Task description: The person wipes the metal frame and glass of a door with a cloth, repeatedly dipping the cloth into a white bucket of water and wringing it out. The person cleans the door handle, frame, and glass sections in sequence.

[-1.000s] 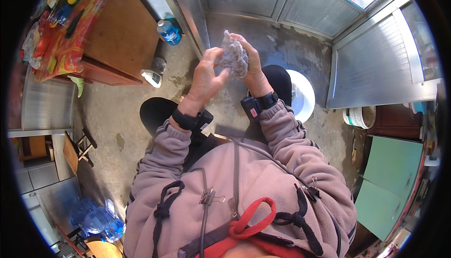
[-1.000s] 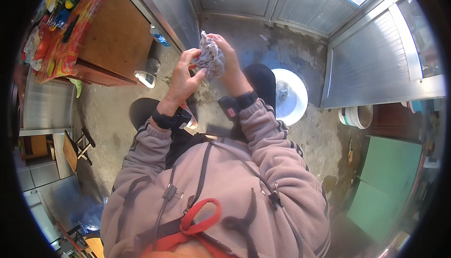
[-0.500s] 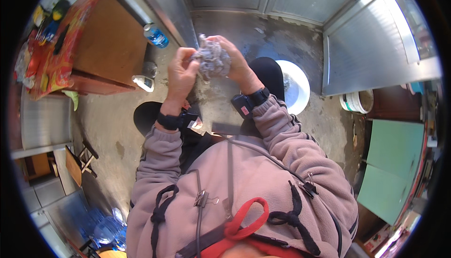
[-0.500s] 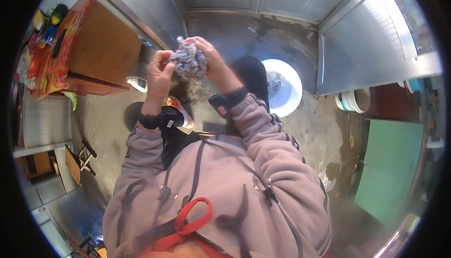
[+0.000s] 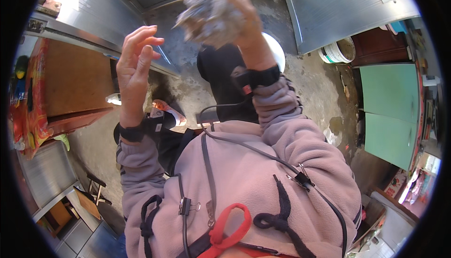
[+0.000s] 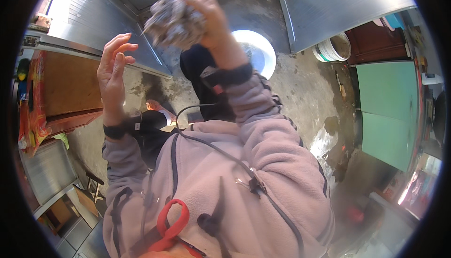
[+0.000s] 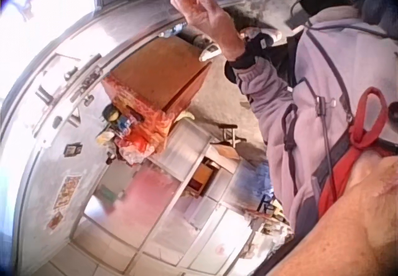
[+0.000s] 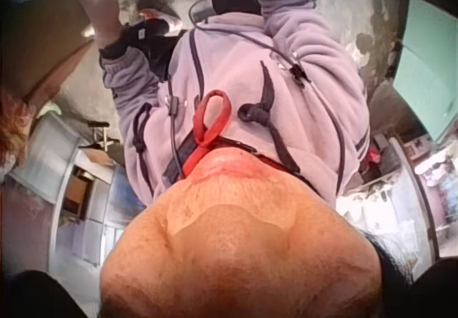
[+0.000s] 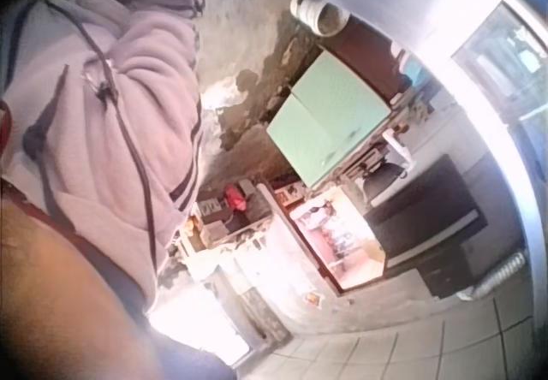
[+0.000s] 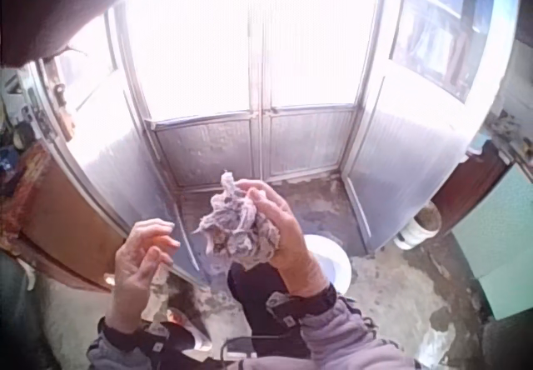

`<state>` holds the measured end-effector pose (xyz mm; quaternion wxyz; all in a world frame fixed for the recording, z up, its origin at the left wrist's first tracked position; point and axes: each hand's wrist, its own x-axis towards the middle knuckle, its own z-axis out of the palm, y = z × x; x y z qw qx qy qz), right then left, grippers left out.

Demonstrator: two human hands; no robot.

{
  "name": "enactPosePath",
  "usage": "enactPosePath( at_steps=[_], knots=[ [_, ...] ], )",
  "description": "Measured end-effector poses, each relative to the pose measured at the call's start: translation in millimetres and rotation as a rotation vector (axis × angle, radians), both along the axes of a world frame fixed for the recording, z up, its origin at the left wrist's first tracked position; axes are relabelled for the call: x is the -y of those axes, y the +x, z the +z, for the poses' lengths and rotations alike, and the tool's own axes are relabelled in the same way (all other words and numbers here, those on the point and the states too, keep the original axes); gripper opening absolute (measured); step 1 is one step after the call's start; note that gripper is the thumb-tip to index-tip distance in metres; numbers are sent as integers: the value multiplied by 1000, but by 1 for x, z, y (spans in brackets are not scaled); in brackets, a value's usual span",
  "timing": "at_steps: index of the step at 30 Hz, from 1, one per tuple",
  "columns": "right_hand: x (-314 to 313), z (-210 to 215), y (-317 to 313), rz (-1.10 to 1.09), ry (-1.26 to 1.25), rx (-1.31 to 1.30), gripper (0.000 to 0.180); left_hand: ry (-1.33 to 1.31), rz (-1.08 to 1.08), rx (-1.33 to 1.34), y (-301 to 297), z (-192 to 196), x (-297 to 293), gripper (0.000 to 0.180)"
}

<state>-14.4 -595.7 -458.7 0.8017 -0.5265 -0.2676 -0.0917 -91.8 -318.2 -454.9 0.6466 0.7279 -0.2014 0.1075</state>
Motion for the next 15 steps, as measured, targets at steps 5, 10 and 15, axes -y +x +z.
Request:
enactPosePath(
  at_steps=[5, 10, 15],
  knots=[
    [134, -15, -14, -226, -2, -328, 35, 47, -146, -120, 11, 2, 37, 28],
    [222, -95, -36, -322, 54, -678, 33, 68, -279, -177, 25, -14, 83, 28],
    [284, -217, -50, -441, 6, -918, 27, 81, -401, -216, 54, -35, 152, 29]
  ],
)
